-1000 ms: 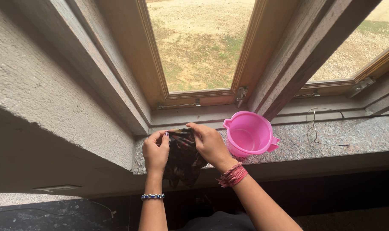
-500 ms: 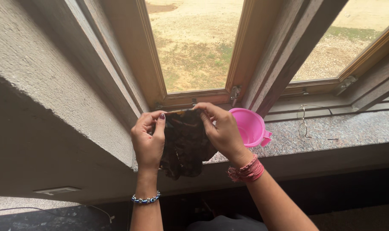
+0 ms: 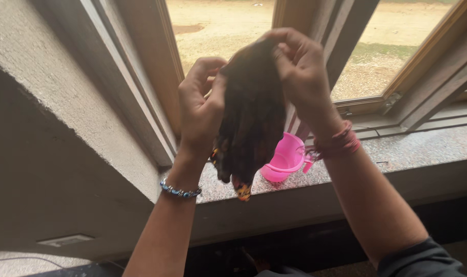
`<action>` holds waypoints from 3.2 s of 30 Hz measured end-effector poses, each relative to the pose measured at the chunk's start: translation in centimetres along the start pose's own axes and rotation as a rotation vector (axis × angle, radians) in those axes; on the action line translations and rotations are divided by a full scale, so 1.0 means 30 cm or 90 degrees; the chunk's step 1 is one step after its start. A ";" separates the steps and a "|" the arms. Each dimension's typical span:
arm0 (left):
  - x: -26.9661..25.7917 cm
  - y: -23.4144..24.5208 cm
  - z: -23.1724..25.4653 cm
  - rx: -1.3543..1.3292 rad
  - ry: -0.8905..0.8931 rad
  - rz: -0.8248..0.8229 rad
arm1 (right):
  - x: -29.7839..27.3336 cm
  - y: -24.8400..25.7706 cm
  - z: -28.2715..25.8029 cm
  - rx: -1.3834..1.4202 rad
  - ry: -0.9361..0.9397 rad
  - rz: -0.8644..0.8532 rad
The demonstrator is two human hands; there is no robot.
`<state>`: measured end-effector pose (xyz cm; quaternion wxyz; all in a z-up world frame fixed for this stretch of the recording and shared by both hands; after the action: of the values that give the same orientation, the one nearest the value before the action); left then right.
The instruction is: The person wets a floral cloth in a pink bowl on the windowsill, then wipes a wooden door with the damp cloth. The person cleans the door surface and the handle area using circular and back-and-forth motions.
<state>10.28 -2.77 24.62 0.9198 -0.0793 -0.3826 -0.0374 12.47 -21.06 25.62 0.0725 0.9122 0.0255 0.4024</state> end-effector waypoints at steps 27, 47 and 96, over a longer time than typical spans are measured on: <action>0.098 -0.398 -0.258 -0.033 0.034 -0.124 | 0.035 0.426 0.167 -0.201 -0.043 0.067; -0.350 -0.236 -0.924 0.514 0.333 -0.255 | -0.541 0.052 0.833 -0.596 -0.176 -0.353; -0.383 -0.373 -0.888 -0.164 0.411 -0.066 | -0.207 0.230 0.461 -0.303 -0.119 -0.251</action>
<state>19.33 -18.34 -0.74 0.9726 -0.1595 -0.0678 -0.1549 18.40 -30.09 12.92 0.3623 0.8802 0.1000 0.2899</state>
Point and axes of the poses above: each hand's wrist, its own x-axis towards the middle knuckle, its own y-axis out of the back of the hand, z = x × y, the point moved 9 cm from there along x, towards the middle knuckle, and after that the axes turned 14 degrees about -x, right-handed, at the moved point
